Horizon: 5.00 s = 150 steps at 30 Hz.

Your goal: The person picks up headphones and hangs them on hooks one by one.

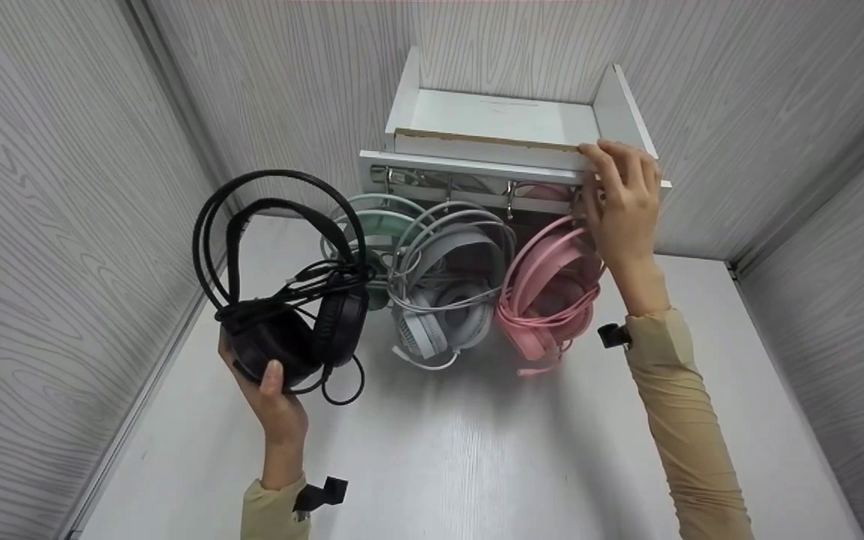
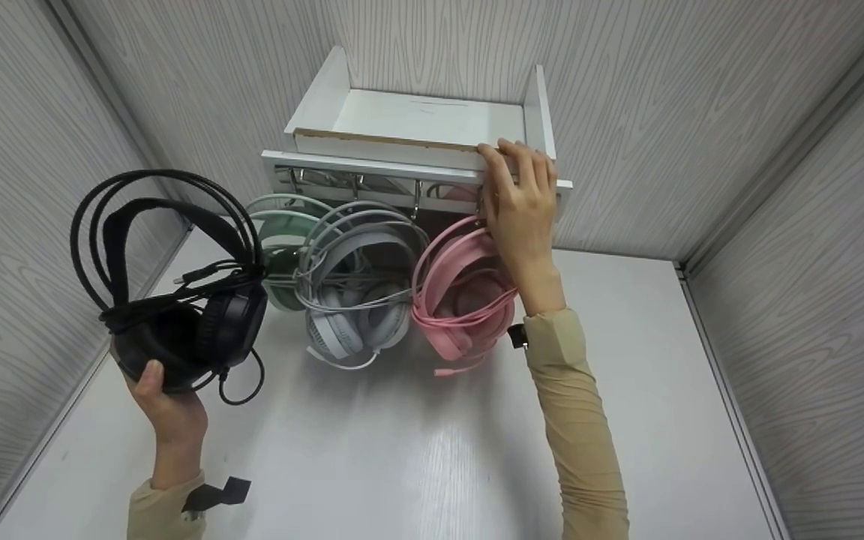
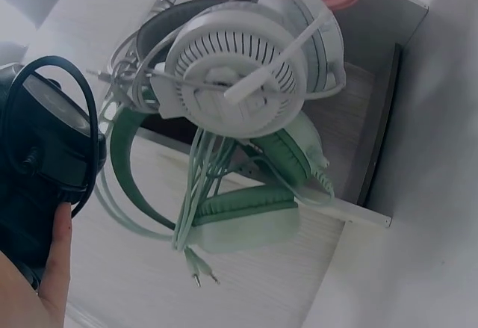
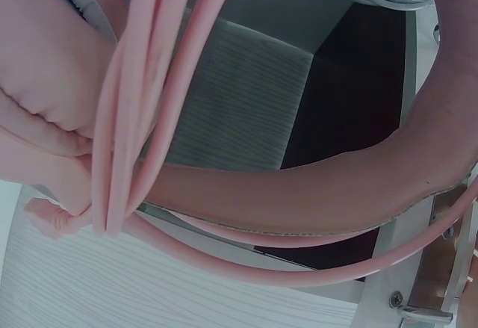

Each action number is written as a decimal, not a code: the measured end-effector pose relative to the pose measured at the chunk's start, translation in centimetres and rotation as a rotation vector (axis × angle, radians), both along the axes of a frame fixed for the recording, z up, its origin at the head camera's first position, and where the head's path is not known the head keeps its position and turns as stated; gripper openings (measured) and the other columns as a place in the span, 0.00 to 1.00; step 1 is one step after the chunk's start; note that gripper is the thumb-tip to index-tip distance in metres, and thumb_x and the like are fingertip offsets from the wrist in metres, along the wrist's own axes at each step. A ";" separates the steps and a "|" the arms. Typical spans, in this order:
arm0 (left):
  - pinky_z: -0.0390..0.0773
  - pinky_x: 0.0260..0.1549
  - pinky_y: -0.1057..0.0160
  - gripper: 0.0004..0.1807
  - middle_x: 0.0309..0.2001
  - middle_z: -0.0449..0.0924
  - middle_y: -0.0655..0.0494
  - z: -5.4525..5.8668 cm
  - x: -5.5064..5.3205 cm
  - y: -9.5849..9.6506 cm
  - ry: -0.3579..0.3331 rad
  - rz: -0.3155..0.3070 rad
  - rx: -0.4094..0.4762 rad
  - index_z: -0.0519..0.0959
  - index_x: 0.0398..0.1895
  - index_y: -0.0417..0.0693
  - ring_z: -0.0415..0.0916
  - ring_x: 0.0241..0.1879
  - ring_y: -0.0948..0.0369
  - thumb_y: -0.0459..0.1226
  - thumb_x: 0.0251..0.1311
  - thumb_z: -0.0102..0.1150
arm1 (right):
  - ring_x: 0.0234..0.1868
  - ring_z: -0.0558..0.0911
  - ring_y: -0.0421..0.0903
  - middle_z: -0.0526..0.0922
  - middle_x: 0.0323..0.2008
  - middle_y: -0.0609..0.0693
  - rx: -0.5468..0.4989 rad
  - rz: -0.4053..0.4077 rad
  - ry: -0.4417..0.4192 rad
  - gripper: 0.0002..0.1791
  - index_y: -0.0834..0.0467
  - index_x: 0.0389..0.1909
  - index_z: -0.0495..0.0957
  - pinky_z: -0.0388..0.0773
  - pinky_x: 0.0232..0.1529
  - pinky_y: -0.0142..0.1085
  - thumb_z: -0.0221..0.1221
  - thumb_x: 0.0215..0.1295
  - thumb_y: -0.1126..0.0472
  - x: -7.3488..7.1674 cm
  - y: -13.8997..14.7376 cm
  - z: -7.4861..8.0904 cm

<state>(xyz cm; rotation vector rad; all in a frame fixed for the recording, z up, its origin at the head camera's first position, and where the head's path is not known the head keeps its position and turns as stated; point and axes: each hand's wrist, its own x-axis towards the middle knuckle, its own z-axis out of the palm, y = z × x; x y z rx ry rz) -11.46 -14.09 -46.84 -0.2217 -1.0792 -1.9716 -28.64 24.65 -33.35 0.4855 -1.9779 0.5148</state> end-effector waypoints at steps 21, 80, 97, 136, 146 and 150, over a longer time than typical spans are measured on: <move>0.68 0.62 0.56 0.42 0.69 0.63 0.45 2.0 1.2 4.8 -0.002 -0.186 -0.118 0.56 0.76 0.52 0.64 0.64 0.50 0.37 0.53 0.49 | 0.59 0.74 0.59 0.80 0.57 0.57 0.019 -0.001 0.025 0.18 0.53 0.59 0.80 0.64 0.66 0.50 0.58 0.70 0.66 0.1 0.9 -0.1; 0.63 0.69 0.54 0.55 0.74 0.60 0.52 0.3 -1.1 24.7 -0.166 -0.431 -0.433 0.52 0.79 0.50 0.62 0.71 0.54 0.38 0.51 0.76 | 0.54 0.81 0.60 0.84 0.55 0.58 0.329 0.029 -0.200 0.17 0.61 0.60 0.81 0.77 0.54 0.54 0.56 0.74 0.67 2.5 6.7 4.7; 0.66 0.68 0.54 0.57 0.72 0.62 0.53 -2.5 -1.1 30.0 -0.197 -0.108 -0.664 0.54 0.76 0.45 0.63 0.70 0.55 0.48 0.47 0.80 | 0.60 0.78 0.59 0.82 0.59 0.57 0.313 0.008 -0.189 0.22 0.61 0.63 0.78 0.73 0.63 0.52 0.58 0.69 0.71 2.4 6.5 3.8; 0.65 0.69 0.54 0.57 0.74 0.60 0.49 -5.4 -3.0 31.2 -0.281 0.118 -0.917 0.55 0.77 0.41 0.58 0.73 0.54 0.48 0.49 0.79 | 0.70 0.68 0.61 0.73 0.65 0.64 0.196 -0.049 -0.110 0.25 0.66 0.69 0.69 0.66 0.70 0.47 0.55 0.73 0.67 1.8 3.8 0.6; 0.74 0.58 0.56 0.29 0.66 0.68 0.50 -4.0 -2.9 29.1 -0.217 0.015 -0.847 0.67 0.69 0.45 0.68 0.65 0.57 0.39 0.67 0.63 | 0.69 0.68 0.63 0.72 0.65 0.66 0.269 -0.110 -0.119 0.25 0.68 0.69 0.67 0.69 0.67 0.52 0.54 0.75 0.65 1.8 3.5 0.8; 0.74 0.57 0.58 0.24 0.65 0.71 0.52 -3.1 -3.2 27.6 -0.196 -0.021 -0.893 0.71 0.66 0.48 0.69 0.64 0.59 0.36 0.68 0.61 | 0.69 0.68 0.64 0.72 0.65 0.66 0.295 -0.121 -0.116 0.24 0.66 0.69 0.68 0.71 0.65 0.55 0.54 0.75 0.65 1.7 3.3 0.9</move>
